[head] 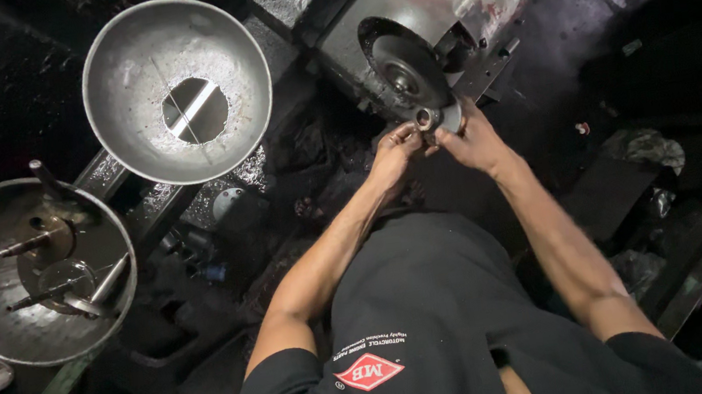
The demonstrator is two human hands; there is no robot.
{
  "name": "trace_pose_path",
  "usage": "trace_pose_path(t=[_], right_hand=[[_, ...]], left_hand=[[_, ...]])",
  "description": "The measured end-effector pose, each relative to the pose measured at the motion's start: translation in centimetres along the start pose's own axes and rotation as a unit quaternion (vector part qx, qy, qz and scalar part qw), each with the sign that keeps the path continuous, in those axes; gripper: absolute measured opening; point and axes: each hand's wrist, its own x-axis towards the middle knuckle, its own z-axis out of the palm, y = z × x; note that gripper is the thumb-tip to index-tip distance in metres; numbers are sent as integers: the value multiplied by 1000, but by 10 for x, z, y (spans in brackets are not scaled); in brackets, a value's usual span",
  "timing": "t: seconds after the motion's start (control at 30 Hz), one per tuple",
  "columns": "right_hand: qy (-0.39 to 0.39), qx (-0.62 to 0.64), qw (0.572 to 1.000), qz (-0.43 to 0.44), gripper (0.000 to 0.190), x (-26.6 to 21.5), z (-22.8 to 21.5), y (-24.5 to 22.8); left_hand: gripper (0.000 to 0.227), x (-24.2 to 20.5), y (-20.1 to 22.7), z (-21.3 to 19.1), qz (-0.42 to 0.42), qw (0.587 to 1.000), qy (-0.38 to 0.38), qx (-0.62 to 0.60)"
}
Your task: The person retrieves a cylindrical metal part from a bowl of liquid and grinds its edges against a bench grinder. They repeatedly rotate the part to grind different sections, occasionally pausing to inspect the surface before continuing.
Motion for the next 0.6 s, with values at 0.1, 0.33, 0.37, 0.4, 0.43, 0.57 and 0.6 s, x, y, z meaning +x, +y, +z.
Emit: trace_pose_path(t=[0.1,0.33,0.37,0.4,0.43,0.57,0.6], right_hand=[[43,163,983,67,74,-14,7,-9],[85,285,951,89,72,-27,11,-31],[87,301,946,85,70,-27,9,-33],[95,272,955,78,68,-27,8,-35],[100,243,962,71,67,-27,6,-38],[114,127,985,24,68,-28,-4,-44],[104,83,991,19,67,-27,-7,-44]], left_hand=[[23,3,-7,2,3,1000,0,21],[27,9,-14,5,-8,999,-5,39],[26,9,-13,8,-15,1000,-6,21],[25,9,-12,11,-22,1000,-8,4],[25,7,-10,14,-21,1000,-8,6],[28,5,-1,24,-32,999,-13,-6],[29,4,1,25,-38,999,-16,-16]])
